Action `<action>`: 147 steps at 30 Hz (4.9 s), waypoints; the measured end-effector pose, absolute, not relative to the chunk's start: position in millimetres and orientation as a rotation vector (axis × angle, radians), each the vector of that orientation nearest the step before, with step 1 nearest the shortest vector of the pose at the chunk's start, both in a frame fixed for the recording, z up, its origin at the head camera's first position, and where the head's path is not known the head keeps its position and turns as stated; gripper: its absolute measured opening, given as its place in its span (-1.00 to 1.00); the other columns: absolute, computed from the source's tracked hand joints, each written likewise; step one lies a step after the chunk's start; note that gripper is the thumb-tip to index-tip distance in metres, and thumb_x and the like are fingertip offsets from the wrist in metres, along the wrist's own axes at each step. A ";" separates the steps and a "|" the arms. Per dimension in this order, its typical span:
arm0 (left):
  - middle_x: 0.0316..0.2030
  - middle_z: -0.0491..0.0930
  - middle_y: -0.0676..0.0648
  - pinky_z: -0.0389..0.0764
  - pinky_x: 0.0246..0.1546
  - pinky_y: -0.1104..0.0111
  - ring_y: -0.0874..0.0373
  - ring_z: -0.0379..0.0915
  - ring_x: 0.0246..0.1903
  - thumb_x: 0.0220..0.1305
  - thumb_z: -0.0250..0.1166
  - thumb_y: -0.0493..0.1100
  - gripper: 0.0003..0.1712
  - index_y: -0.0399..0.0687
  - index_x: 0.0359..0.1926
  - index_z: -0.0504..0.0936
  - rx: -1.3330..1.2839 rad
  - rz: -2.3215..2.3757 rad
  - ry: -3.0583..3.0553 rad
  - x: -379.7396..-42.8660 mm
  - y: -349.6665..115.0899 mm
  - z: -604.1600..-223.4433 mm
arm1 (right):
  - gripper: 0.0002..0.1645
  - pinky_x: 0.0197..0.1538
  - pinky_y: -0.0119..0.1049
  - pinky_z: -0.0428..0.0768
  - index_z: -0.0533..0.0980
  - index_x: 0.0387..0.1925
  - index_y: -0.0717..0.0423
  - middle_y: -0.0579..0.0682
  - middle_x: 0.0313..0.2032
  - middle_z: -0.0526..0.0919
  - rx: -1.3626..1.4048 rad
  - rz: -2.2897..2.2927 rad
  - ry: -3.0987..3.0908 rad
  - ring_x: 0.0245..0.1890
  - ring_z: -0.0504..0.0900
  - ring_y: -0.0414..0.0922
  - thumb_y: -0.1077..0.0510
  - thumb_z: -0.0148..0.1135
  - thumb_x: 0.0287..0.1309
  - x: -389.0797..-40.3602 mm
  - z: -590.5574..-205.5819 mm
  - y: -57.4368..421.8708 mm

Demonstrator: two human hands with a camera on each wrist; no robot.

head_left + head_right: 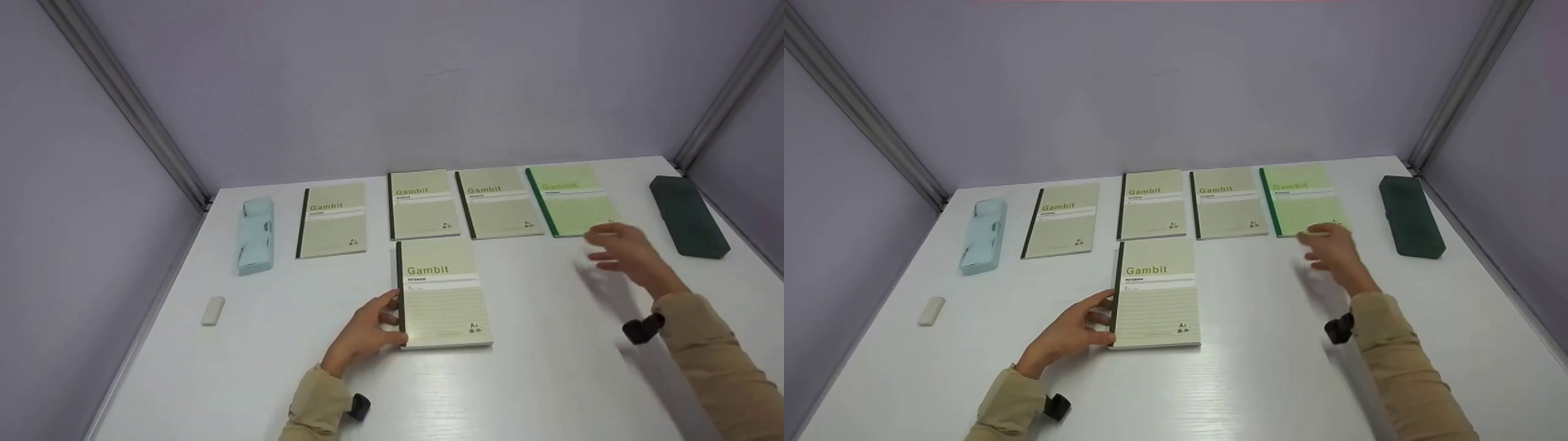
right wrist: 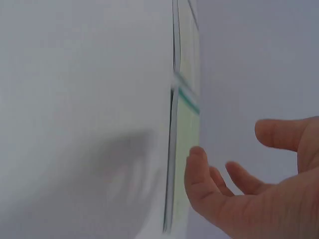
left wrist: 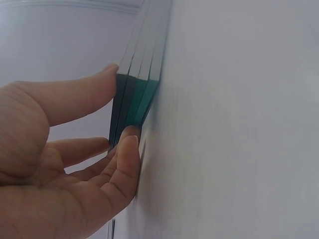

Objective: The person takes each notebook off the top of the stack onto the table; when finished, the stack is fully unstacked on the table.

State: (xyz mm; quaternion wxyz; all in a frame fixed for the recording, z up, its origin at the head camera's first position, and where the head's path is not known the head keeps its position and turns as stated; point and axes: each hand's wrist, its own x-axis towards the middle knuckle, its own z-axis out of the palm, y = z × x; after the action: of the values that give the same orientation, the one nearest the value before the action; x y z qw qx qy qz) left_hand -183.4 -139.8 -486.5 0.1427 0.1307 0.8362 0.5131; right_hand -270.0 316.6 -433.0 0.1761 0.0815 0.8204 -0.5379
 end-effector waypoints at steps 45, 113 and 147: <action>-0.10 0.46 -0.12 0.47 -0.17 0.27 0.06 0.44 -0.20 -0.10 0.54 -0.27 -0.08 -0.18 0.33 0.35 0.370 1.378 2.418 -182.7 -138.6 -481.9 | -0.31 -0.24 -0.27 0.64 0.05 0.42 0.34 0.20 0.08 0.53 -0.253 -1.590 1.838 -0.38 0.65 -0.09 0.15 0.00 0.40 -200.6 -484.7 181.5; -0.18 0.63 -0.14 0.60 -0.18 0.34 0.08 0.60 -0.21 0.23 0.19 -0.50 -0.36 -0.41 0.31 0.21 0.195 2.201 1.418 -187.1 -159.8 -455.7 | -0.21 -0.23 -0.23 0.65 0.06 0.41 0.36 0.23 0.12 0.48 -0.233 -1.580 1.864 -0.30 0.67 -0.03 0.08 0.11 0.34 -203.8 -484.1 185.3; -0.10 0.58 -0.08 0.54 -0.12 0.39 0.16 0.52 -0.14 0.35 0.05 -0.44 -0.52 -0.05 0.23 0.27 -0.124 2.249 1.565 -118.0 -298.1 -467.6 | -0.18 -0.21 -0.21 0.64 0.06 0.42 0.33 0.25 0.15 0.41 -0.152 -1.615 1.823 -0.27 0.66 -0.02 0.08 0.17 0.29 -202.0 -482.9 183.3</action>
State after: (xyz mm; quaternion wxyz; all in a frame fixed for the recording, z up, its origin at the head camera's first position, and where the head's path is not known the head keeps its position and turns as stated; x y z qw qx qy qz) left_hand -118.0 -298.1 -467.6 0.1980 -0.0444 0.5594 0.8037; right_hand -202.0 183.3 -482.9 0.3435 -0.0586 0.7015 -0.6216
